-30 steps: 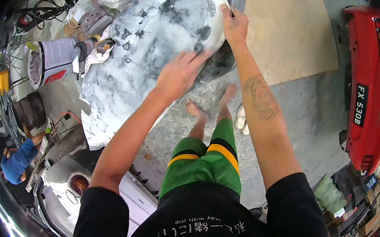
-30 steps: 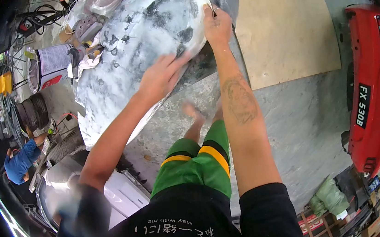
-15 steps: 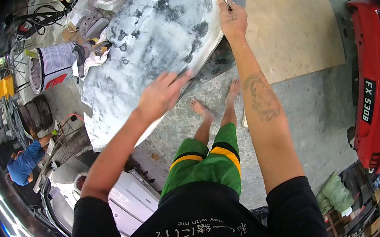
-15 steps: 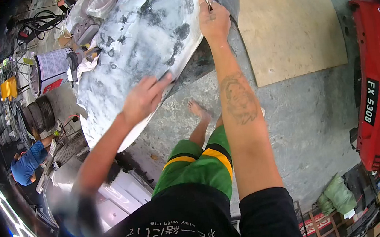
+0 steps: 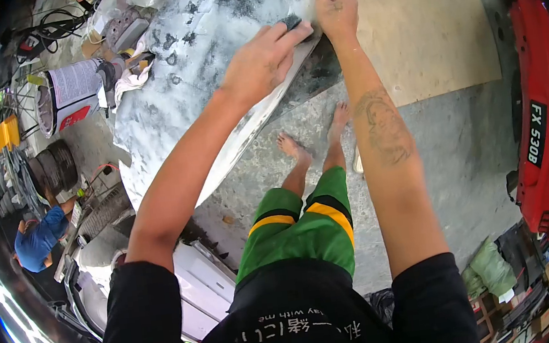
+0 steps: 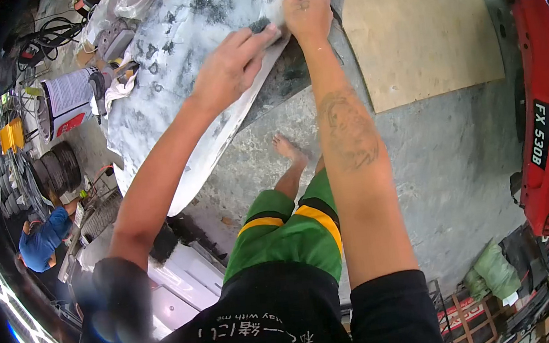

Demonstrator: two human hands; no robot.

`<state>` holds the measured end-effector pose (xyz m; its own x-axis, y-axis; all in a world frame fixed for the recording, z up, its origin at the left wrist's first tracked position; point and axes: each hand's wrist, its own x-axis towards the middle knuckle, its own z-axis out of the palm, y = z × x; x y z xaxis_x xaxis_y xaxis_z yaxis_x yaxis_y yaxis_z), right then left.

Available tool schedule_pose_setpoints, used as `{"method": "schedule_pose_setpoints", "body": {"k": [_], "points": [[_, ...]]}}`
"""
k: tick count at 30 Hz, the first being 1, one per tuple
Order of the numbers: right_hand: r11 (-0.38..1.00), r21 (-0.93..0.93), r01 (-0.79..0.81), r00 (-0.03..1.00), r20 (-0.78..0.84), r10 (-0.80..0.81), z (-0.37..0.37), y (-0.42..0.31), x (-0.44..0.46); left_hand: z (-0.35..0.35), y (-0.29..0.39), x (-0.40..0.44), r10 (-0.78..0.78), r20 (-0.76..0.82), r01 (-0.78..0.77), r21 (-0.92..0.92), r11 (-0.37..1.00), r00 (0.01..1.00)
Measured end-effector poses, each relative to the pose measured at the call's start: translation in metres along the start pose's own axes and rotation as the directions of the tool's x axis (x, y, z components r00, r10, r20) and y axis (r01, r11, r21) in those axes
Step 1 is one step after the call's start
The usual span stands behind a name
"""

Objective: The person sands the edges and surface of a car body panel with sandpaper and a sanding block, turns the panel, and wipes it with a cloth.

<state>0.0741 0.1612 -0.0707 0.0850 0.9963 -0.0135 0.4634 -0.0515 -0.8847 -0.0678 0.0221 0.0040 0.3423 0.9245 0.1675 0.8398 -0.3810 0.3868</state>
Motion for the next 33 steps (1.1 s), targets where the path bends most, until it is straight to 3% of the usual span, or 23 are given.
{"method": "schedule_pose_setpoints", "body": {"k": [2,4,8,10,14,16,19,22,26,28,30,32,33], "points": [[1.0,0.003,0.006,1.0,0.01,-0.006,-0.003,0.003,0.002,-0.002,0.008,-0.009,0.007,-0.076,-0.012,-0.065,0.998,0.997],[0.999,-0.021,-0.03,0.999,0.012,0.03,-0.002,-0.001,0.001,-0.01,0.018,-0.069,-0.107,0.032,0.108,-0.041,0.993,0.994],[0.999,-0.028,-0.015,0.999,-0.038,0.013,-0.002,-0.002,0.0,-0.01,0.005,-0.064,-0.078,0.135,0.083,-0.032,0.996,0.988],[0.997,0.014,-0.08,0.997,0.02,0.08,-0.005,-0.007,-0.003,-0.003,-0.004,-0.003,0.026,-0.048,-0.029,-0.065,0.997,0.999],[0.998,-0.038,-0.059,0.998,0.017,0.06,-0.004,-0.003,0.003,0.0,0.002,-0.04,-0.037,-0.077,0.034,-0.036,0.999,0.996],[0.998,-0.02,-0.059,0.997,0.039,0.06,-0.004,-0.002,0.002,-0.013,0.013,-0.099,-0.111,0.049,0.114,-0.071,0.991,0.993],[0.997,-0.062,-0.04,0.998,-0.059,0.036,0.001,-0.001,0.001,-0.008,-0.002,-0.068,-0.017,0.008,0.017,-0.039,0.999,1.0],[1.0,-0.006,-0.006,1.0,0.007,0.007,-0.001,0.002,0.003,-0.002,-0.009,0.006,-0.038,-0.069,0.031,-0.095,0.995,0.997],[1.0,0.023,-0.021,0.999,0.033,0.02,-0.001,-0.001,0.003,-0.005,0.007,-0.066,-0.084,-0.073,0.082,-0.034,0.996,0.994],[1.0,0.001,-0.016,1.0,-0.011,0.016,0.0,0.001,0.002,-0.017,0.013,-0.099,-0.121,0.086,0.126,-0.055,0.991,0.989],[0.999,0.017,-0.038,0.999,0.002,0.038,-0.002,-0.003,0.003,-0.014,-0.002,-0.064,-0.075,0.103,0.077,-0.024,0.997,0.992],[0.997,0.033,-0.069,0.997,0.017,0.069,0.0,-0.003,-0.003,-0.002,-0.013,-0.012,0.002,-0.057,-0.005,-0.039,0.999,0.998],[0.999,0.051,-0.016,1.0,0.024,0.015,-0.001,-0.003,-0.003,-0.001,-0.013,-0.01,0.008,-0.051,-0.01,-0.037,0.999,0.999]]}}
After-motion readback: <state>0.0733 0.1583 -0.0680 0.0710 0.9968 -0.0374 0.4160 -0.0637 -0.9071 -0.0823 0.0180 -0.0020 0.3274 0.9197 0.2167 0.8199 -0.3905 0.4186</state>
